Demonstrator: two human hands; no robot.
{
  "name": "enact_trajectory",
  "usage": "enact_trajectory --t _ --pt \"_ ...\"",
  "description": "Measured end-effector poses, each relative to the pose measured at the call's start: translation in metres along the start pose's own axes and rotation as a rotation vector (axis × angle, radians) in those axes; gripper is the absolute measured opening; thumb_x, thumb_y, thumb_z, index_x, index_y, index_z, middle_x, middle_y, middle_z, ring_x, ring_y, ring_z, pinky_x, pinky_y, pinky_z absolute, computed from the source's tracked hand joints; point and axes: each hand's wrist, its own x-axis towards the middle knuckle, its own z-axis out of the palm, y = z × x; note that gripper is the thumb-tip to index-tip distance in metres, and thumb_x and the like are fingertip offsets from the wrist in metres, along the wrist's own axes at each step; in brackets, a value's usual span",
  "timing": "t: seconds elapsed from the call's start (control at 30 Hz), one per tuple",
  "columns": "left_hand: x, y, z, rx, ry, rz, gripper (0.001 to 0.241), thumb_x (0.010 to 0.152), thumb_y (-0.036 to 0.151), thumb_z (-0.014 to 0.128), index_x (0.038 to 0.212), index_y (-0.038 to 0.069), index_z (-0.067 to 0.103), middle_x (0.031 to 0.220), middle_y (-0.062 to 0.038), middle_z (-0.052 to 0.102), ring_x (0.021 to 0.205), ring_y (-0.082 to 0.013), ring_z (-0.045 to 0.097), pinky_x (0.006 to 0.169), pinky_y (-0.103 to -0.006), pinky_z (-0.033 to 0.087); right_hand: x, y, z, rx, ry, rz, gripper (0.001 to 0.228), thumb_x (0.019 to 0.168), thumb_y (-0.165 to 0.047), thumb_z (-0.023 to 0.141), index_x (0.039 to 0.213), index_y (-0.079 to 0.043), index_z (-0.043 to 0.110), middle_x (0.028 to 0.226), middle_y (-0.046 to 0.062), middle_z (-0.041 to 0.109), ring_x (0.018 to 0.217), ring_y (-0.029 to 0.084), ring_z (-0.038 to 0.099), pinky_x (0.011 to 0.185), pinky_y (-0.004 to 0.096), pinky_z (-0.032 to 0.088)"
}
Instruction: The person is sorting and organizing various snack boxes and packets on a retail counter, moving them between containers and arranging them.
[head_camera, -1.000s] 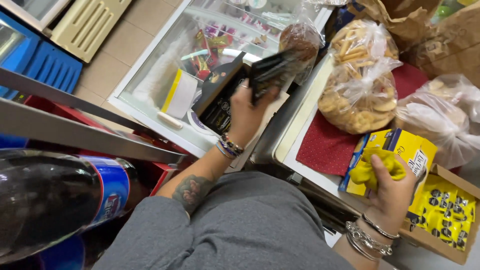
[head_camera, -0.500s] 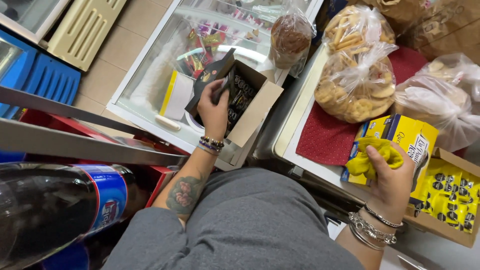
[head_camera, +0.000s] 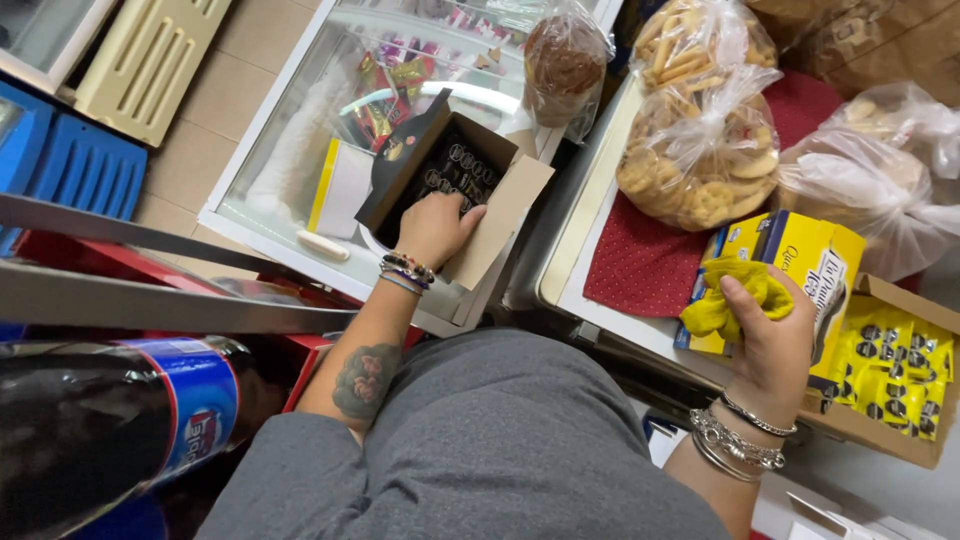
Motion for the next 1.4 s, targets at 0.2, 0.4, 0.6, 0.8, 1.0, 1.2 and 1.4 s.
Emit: enact_trajectory --t 0.2,0.4,0.6,0.8,1.0,1.2,1.4 --pt "0.028 -0.018 0.021 -0.020 -0.072 0.008 0.040 0.098 0.022 0.039 0.069 0.000 0.055 0.075 -0.019 0.064 0.071 -0.0451 0.062 0.063 -0.0571 0.050 -0.002 -0.005 -0.004 -0.001 0.030 -0.010 0.052 0.084 -0.034 0.077 0.123 -0.005 0.059 0.130 0.009 0.065 0.124 0.019 0.065 0.102 0.030 0.059" --pt "0.036 -0.008 -0.007 0.035 0.319 0.214 0.025 0.109 0.026 0.043 0.093 0.007 0.050 0.075 -0.018 0.064 0.063 -0.0459 0.063 0.049 -0.0564 0.046 0.002 0.002 -0.009 -0.042 -0.030 -0.044 0.045 0.085 -0.035 0.077 0.116 -0.005 0.064 0.116 0.007 0.067 0.112 0.018 0.067 0.093 0.028 0.059" --pt "0.099 -0.025 0.017 -0.076 0.242 0.084 0.031 0.110 0.030 0.051 0.097 0.002 0.051 0.082 -0.023 0.065 0.071 -0.0433 0.064 0.055 -0.0534 0.048 -0.003 -0.010 -0.002 -0.140 -0.042 -0.015 0.043 0.087 -0.040 0.075 0.113 -0.008 0.063 0.110 0.006 0.068 0.107 0.019 0.070 0.086 0.029 0.060" --pt "0.087 -0.027 0.033 -0.051 -0.041 0.180 0.102 0.078 0.012 0.067 0.162 0.004 0.010 0.103 -0.031 0.065 0.089 -0.0490 0.065 0.070 -0.0579 0.052 0.010 0.015 -0.020 -0.018 0.120 -0.015 0.068 0.078 -0.032 0.081 0.133 -0.002 0.055 0.133 0.013 0.061 0.120 0.021 0.064 0.099 0.032 0.058" --pt "0.058 -0.001 -0.023 0.262 -0.174 0.150 0.082 0.095 0.002 0.050 0.166 0.017 0.012 0.104 -0.027 0.072 0.100 -0.0428 0.073 0.083 -0.0546 0.060 0.026 0.041 -0.046 0.013 0.027 -0.143 0.031 0.082 -0.020 0.089 0.102 -0.007 0.070 0.081 0.002 0.062 0.074 0.008 0.058 0.062 0.023 0.050" --pt "0.023 0.036 -0.061 0.294 -0.165 0.136 0.081 0.096 0.001 0.049 0.167 0.020 0.017 0.100 -0.026 0.074 0.098 -0.0432 0.074 0.081 -0.0543 0.060 0.027 0.032 -0.017 -0.370 -0.313 -0.025 0.044 0.072 -0.025 0.091 0.110 -0.006 0.077 0.090 0.020 0.074 0.085 0.028 0.068 0.078 0.041 0.054" --pt "0.098 -0.042 0.040 0.403 -0.004 0.033 0.066 0.090 0.012 0.055 0.155 0.016 0.043 0.097 -0.016 0.075 0.088 -0.0371 0.076 0.067 -0.0498 0.062 0.061 0.111 0.022 -0.735 -0.378 -0.007 0.045 0.073 -0.038 0.089 0.106 -0.011 0.077 0.091 0.019 0.076 0.088 0.038 0.073 0.075 0.042 0.055"
